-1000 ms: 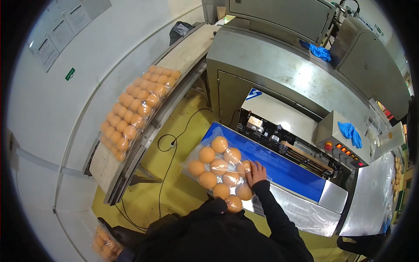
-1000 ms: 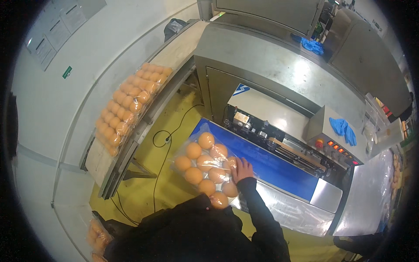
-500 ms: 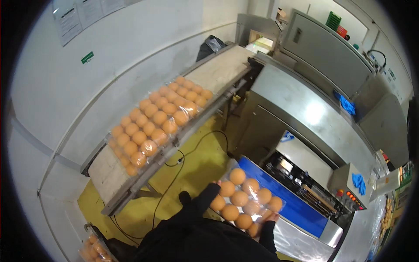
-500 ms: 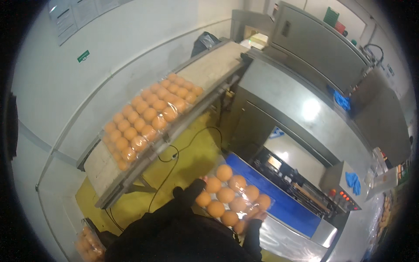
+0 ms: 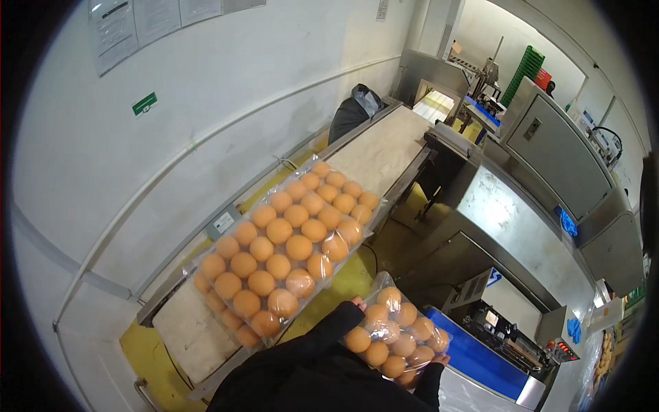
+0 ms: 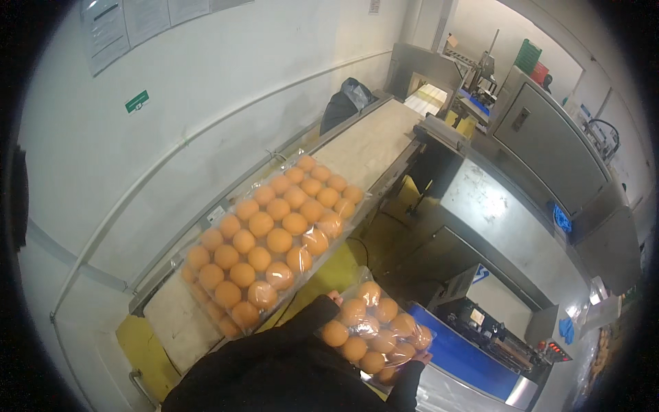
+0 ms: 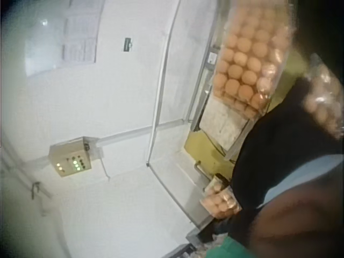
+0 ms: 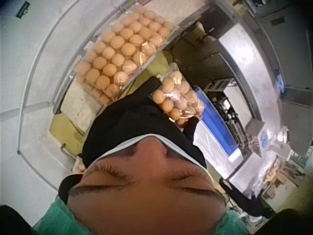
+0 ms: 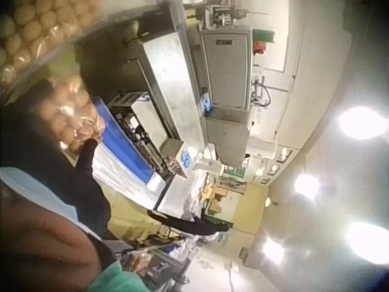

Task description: The person places trays of round buns into a vacuum-sealing machine, then removes the sealed packages and stacks them. Later, the person puts on blue gloves and manually places individual buns into plastic bags on a stainless steel table.

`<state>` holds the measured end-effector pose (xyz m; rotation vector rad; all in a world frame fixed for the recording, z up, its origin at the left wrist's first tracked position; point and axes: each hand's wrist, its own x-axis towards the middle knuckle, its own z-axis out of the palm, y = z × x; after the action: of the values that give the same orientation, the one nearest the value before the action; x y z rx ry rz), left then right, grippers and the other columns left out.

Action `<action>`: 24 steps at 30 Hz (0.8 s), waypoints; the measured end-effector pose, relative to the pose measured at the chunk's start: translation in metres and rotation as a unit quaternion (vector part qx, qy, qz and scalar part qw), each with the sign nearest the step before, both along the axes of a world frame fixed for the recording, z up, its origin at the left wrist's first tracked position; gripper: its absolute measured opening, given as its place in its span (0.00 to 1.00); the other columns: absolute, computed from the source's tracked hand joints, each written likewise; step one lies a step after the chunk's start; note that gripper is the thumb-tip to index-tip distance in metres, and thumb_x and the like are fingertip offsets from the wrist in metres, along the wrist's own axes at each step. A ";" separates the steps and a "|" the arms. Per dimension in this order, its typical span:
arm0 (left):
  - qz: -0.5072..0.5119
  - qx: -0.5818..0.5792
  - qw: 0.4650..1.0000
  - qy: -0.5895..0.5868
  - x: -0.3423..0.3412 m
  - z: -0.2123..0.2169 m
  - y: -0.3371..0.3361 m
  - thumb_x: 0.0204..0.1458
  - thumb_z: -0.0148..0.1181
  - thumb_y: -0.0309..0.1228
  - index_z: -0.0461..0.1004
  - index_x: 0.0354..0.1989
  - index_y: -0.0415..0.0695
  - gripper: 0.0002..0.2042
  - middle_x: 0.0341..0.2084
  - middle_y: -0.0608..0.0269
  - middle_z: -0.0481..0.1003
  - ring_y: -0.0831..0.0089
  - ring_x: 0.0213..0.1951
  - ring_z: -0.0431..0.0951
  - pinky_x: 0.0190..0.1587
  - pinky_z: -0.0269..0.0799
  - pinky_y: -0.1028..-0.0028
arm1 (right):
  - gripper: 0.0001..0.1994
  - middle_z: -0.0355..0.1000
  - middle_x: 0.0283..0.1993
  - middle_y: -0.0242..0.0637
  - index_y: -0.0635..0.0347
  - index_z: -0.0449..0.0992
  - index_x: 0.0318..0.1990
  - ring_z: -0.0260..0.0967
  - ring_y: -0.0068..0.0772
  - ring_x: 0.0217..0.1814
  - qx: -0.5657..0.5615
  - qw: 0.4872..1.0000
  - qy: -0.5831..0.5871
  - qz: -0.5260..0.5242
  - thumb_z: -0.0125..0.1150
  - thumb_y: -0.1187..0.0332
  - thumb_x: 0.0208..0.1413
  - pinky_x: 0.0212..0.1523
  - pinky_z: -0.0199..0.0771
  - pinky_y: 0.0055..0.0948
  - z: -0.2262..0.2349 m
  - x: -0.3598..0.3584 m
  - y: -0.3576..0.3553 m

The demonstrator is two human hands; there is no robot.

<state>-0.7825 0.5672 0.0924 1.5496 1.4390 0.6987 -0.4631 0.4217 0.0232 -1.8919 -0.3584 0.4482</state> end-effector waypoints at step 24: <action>0.237 -0.086 0.931 0.265 -0.203 0.009 0.446 0.47 0.46 0.41 0.65 0.40 0.46 0.15 0.33 0.48 0.68 0.57 0.36 0.69 0.38 0.63 0.60 | 0.09 0.55 0.22 0.29 0.60 0.58 0.27 0.51 0.23 0.24 0.021 0.965 -0.031 0.259 0.40 0.65 0.54 0.26 0.57 0.25 0.011 -0.178 0.524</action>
<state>-0.9859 1.0131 0.1017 1.3116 2.2630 0.4144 -0.6411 0.9458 0.0340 -1.7613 -0.9070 0.7193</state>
